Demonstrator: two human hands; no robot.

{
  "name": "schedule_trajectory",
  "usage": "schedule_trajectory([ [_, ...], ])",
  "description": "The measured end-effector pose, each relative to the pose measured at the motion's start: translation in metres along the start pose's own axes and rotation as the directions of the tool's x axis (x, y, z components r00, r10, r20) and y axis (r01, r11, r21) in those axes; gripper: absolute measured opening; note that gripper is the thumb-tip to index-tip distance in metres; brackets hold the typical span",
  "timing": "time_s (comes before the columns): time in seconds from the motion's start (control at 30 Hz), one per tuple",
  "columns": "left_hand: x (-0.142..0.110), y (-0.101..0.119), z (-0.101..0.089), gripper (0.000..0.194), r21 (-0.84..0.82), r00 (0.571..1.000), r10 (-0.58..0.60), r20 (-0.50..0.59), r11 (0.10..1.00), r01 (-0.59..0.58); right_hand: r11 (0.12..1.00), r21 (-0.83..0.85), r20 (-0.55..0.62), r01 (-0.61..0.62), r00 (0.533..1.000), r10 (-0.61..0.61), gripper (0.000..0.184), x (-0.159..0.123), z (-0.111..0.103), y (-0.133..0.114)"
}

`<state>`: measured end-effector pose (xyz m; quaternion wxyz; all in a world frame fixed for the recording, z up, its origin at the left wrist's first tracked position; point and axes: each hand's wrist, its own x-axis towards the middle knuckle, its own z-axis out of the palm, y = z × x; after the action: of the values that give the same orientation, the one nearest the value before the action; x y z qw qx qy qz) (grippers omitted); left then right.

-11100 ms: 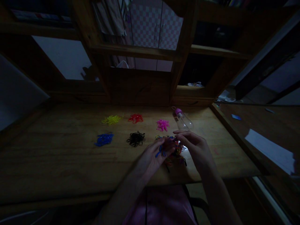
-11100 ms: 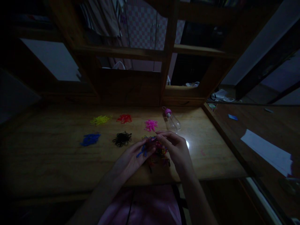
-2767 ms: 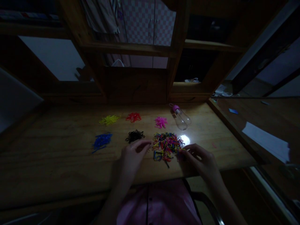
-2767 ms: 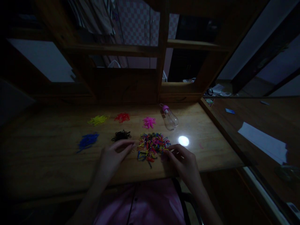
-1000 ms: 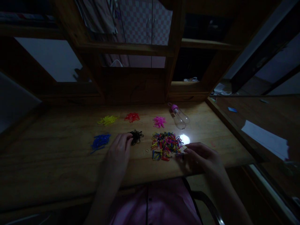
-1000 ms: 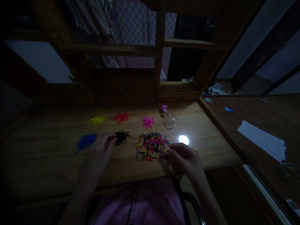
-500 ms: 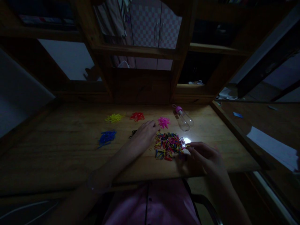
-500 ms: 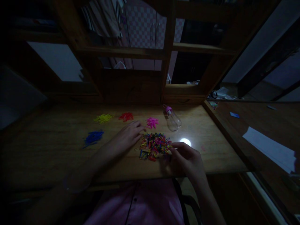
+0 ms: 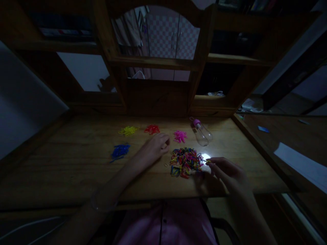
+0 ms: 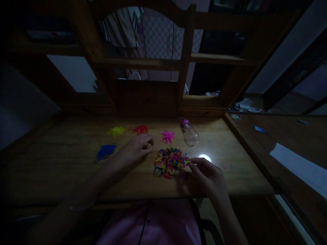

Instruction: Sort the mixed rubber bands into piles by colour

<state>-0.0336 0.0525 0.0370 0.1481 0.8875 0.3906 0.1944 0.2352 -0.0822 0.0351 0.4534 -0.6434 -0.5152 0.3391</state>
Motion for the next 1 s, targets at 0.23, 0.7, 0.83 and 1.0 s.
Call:
schedule_trajectory([
  [0.23,-0.022,-0.103,-0.054,0.013,0.241,0.887,-0.422,-0.187,0.856,0.458,0.999,0.036,-0.013,0.009,1.0,-0.008,0.021,0.003,0.005,0.005],
  [0.7,-0.039,0.021,-0.004,0.017,-0.186,0.981,-0.129,-0.143,0.977,0.101,0.991,0.132,0.059,0.034,0.997,-0.042,0.022,0.006,0.02,0.009],
  [0.83,-0.058,0.052,0.019,0.015,-0.312,0.989,-0.101,-0.111,0.948,0.062,0.994,0.098,0.091,0.038,0.995,-0.047,0.02,0.007,0.024,0.008],
  [1.0,-0.092,0.05,0.037,0.013,-0.424,0.944,-0.286,-0.164,0.884,0.194,0.981,-0.036,0.183,0.19,0.966,-0.18,0.013,0.032,0.04,-0.025],
])
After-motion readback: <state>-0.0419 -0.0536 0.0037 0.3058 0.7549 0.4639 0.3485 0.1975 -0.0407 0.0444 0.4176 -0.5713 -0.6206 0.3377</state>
